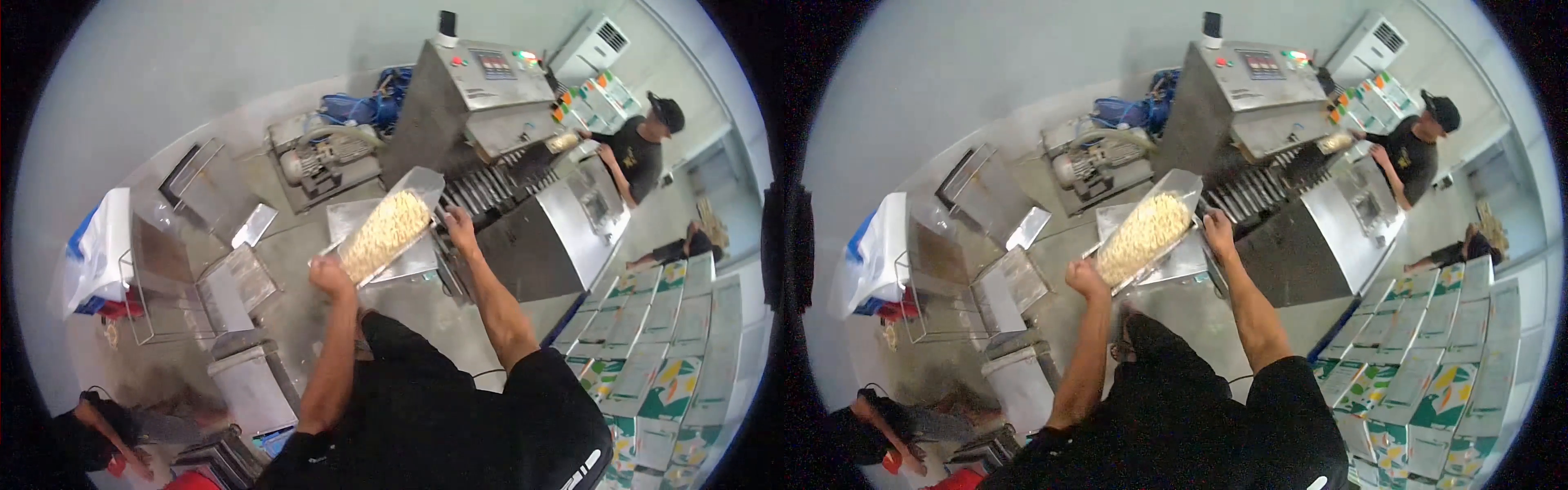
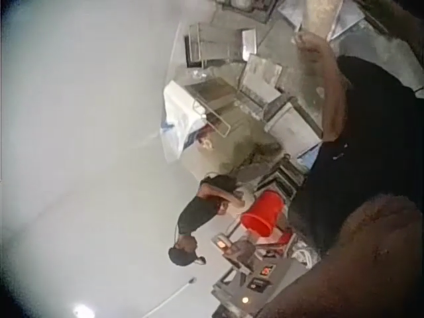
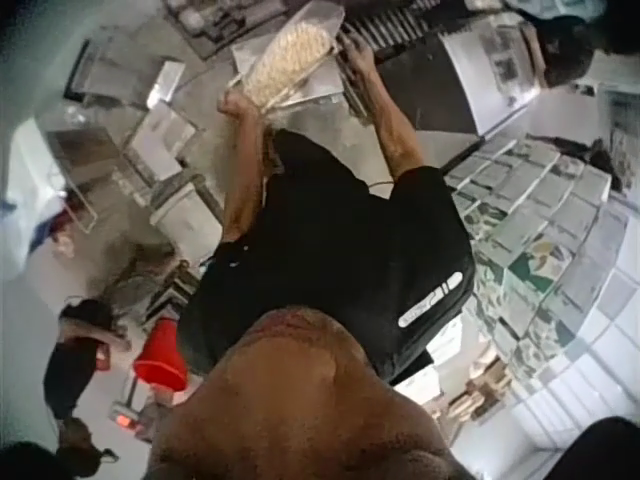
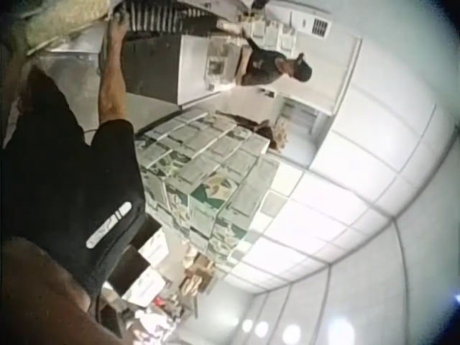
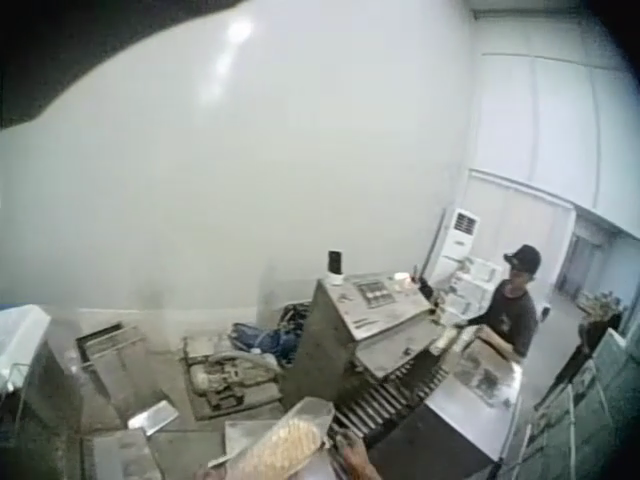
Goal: Weighing cashew nuts into trays and processing them through a sealing machine for packaging.
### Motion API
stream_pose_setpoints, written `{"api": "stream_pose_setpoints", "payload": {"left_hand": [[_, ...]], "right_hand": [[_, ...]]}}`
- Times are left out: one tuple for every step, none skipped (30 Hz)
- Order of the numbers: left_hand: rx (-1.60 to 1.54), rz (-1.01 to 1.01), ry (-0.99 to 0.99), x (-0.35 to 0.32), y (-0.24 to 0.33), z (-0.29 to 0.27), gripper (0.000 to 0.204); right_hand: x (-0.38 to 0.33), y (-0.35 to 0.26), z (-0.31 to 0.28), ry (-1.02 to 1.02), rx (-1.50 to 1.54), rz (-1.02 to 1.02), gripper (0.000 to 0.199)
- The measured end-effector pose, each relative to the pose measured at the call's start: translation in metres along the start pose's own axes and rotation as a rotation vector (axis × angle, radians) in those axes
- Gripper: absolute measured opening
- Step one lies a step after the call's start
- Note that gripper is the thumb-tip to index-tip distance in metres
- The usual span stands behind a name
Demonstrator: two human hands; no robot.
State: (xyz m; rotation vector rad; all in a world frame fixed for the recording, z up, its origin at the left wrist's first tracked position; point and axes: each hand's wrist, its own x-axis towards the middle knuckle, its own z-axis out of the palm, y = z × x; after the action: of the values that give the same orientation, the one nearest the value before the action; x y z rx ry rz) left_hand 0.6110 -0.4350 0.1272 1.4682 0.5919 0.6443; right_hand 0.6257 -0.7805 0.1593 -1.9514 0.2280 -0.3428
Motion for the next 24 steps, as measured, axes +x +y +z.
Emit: {"api": "stream_pose_setpoints", "payload": {"left_hand": [[-0.012, -0.002, -0.025, -0.012, 0.014, 0.022, 0.023], [-0.127, -0.036, -0.030, -0.019, 0.022, 0.044, 0.024], [-0.240, -0.070, -0.031, -0.026, 0.031, 0.060, 0.024], [-0.291, -0.115, -0.096, -0.028, 0.029, 0.069, 0.024], [-0.285, -0.108, -0.107, -0.032, 0.035, 0.075, 0.024], [-0.222, -0.060, -0.165, -0.035, 0.040, 0.079, 0.017], [-0.168, -0.018, -0.248, -0.045, 0.055, 0.085, 0.013], [-0.156, -0.009, -0.254, -0.047, 0.064, 0.087, 0.013], [-0.115, 0.056, -0.225, -0.048, 0.074, 0.089, 0.012], [-0.077, 0.121, -0.190, -0.049, 0.083, 0.091, 0.011], [-0.095, 0.054, -0.205, -0.047, 0.085, 0.092, 0.009], [-0.047, 0.080, -0.157, -0.043, 0.079, 0.089, 0.008], [-0.011, 0.109, -0.117, -0.044, 0.078, 0.095, 0.008], [-0.096, -0.038, -0.112, -0.051, 0.084, 0.103, 0.012], [-0.055, 0.006, -0.119, -0.041, 0.064, 0.108, 0.012], [0.004, 0.046, -0.096, -0.033, 0.041, 0.098, 0.013], [-0.041, 0.026, -0.085, -0.040, 0.056, 0.114, 0.018], [-0.044, -0.012, -0.037, -0.035, 0.052, 0.119, 0.019], [-0.041, -0.043, 0.059, -0.022, 0.034, 0.104, 0.020], [-0.320, -0.038, 0.022, -0.019, 0.027, 0.104, 0.022], [-0.426, -0.071, 0.096, -0.016, 0.027, 0.101, 0.024], [-0.512, -0.119, 0.155, -0.024, 0.029, 0.081, 0.025], [-0.578, -0.050, 0.183, -0.013, 0.003, 0.048, 0.034], [-0.569, -0.163, 0.082, -0.018, 0.002, 0.045, 0.042]], "right_hand": [[0.005, 0.009, -0.029, 0.042, 0.001, 0.048, 0.036], [0.013, 0.012, -0.049, 0.078, 0.011, 0.091, 0.037], [0.013, 0.017, -0.068, 0.133, 0.015, 0.111, 0.038], [0.016, 0.015, -0.077, 0.159, 0.016, 0.090, 0.039], [0.016, 0.013, -0.084, 0.194, 0.017, 0.080, 0.041], [0.022, 0.010, -0.090, 0.200, 0.078, 0.158, 0.047], [0.030, 0.025, -0.109, 0.208, 0.069, 0.138, 0.050], [0.044, 0.022, -0.112, 0.187, 0.072, 0.117, 0.053], [0.054, 0.021, -0.115, 0.176, 0.131, 0.188, 0.058], [0.068, 0.017, -0.108, 0.223, 0.115, 0.134, 0.058], [0.082, 0.017, -0.100, 0.265, 0.097, 0.084, 0.058], [0.095, 0.009, -0.085, 0.199, 0.091, -0.057, 0.060], [0.114, 0.013, -0.084, 0.101, -0.043, -0.220, 0.047], [0.126, 0.020, -0.073, -0.003, 0.204, -0.017, 0.025], [0.137, 0.035, -0.057, 0.075, 0.218, 0.012, 0.014], [0.133, 0.018, -0.021, 0.235, 0.113, 0.140, 0.014], [0.113, 0.043, 0.002, 0.172, 0.143, 0.071, 0.013], [0.097, 0.062, 0.022, 0.096, 0.191, -0.015, 0.018], [0.099, 0.052, -0.002, -0.045, 0.059, -0.154, 0.022], [0.107, 0.048, -0.007, 0.120, 0.277, 0.520, 0.019], [0.114, 0.043, -0.036, 0.048, 0.774, -0.003, 0.011], [0.125, 0.025, -0.078, -0.095, 0.348, 0.184, 0.011], [0.133, 0.016, -0.094, -0.292, 0.431, 0.018, 0.022], [0.138, 0.027, -0.097, -0.305, 0.533, 0.046, 0.034]]}}
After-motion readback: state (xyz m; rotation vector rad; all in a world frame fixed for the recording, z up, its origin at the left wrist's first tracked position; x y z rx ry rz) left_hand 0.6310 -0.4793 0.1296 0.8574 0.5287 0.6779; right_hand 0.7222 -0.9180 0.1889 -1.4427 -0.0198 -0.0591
